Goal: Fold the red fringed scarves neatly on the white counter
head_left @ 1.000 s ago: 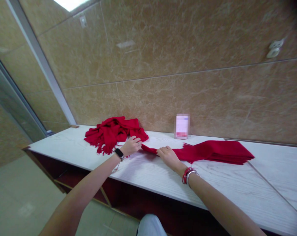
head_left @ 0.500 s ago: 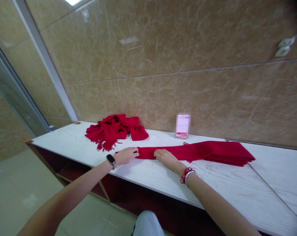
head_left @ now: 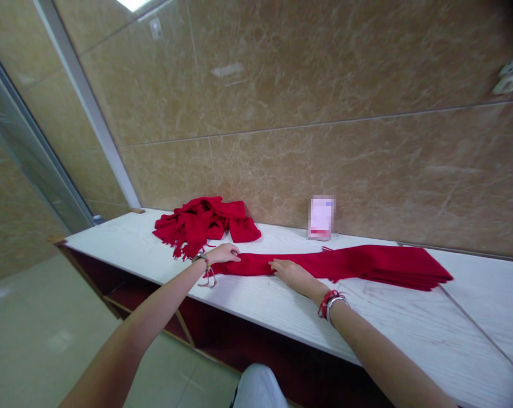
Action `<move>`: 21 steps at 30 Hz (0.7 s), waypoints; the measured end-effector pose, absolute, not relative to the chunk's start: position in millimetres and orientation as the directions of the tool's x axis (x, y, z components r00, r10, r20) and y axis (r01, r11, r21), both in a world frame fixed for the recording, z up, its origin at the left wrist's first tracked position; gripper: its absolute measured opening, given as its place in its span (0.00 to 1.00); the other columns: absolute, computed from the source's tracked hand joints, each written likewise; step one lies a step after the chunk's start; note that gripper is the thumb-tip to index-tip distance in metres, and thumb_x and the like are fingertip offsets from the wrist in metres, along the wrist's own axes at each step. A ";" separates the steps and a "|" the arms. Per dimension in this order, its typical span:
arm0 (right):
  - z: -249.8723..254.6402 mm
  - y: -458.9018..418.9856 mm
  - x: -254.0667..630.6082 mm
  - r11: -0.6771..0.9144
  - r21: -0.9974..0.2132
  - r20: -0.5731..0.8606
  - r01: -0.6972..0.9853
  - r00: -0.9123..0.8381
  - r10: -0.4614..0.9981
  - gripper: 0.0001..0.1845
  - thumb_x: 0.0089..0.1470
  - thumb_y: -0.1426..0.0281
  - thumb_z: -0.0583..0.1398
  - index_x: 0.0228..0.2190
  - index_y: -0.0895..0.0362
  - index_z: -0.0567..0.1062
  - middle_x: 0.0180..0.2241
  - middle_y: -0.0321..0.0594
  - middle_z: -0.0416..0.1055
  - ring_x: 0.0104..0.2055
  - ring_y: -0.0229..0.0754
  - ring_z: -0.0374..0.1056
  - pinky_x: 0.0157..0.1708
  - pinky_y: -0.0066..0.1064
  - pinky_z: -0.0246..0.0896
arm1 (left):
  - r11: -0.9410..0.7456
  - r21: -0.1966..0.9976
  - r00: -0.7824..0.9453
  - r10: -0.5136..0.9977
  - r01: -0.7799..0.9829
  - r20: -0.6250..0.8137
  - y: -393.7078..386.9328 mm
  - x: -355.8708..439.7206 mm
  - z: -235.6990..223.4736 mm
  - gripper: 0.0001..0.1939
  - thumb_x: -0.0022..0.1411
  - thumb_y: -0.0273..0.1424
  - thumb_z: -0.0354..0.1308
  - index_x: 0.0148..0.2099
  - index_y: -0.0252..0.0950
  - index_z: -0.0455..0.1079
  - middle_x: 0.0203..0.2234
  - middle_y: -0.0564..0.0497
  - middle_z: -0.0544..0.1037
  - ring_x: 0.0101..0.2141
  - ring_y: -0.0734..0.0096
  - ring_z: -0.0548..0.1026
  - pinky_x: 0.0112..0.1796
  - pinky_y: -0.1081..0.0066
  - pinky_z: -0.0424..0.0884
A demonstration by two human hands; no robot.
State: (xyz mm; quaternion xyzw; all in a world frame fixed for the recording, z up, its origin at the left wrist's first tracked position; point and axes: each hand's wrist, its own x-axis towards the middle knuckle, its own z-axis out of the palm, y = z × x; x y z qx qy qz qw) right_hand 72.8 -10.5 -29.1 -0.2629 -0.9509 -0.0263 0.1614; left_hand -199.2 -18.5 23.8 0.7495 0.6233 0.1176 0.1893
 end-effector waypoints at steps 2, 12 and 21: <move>-28.1 -11.1 72.8 0.856 -0.048 0.318 0.514 -0.805 0.501 0.17 0.57 0.74 0.51 0.48 0.63 0.67 0.48 0.52 0.67 0.50 0.45 0.63 0.48 0.34 0.57 | -0.191 0.459 0.244 0.968 0.868 -0.057 -13.0 -198.5 27.8 0.17 0.47 0.44 0.58 0.29 0.33 0.68 0.23 0.54 0.71 0.27 0.71 0.68 0.28 0.75 0.61; -24.4 -13.5 74.0 0.863 -0.108 0.343 0.493 -0.797 0.498 0.16 0.58 0.74 0.50 0.47 0.63 0.67 0.48 0.53 0.67 0.49 0.44 0.64 0.48 0.34 0.58 | -0.255 0.485 0.282 0.959 0.837 0.018 -2.9 -221.9 20.3 0.09 0.55 0.31 0.53 0.38 0.32 0.65 0.31 0.50 0.74 0.30 0.74 0.71 0.31 0.75 0.65; -24.9 -12.7 74.0 0.857 -0.123 0.335 0.500 -0.792 0.510 0.16 0.58 0.74 0.49 0.47 0.61 0.68 0.47 0.52 0.68 0.49 0.43 0.64 0.48 0.35 0.57 | -0.283 0.255 0.283 0.958 0.925 0.035 -11.2 -206.5 21.5 0.05 0.54 0.29 0.54 0.32 0.33 0.69 0.29 0.51 0.73 0.32 0.71 0.70 0.36 0.74 0.63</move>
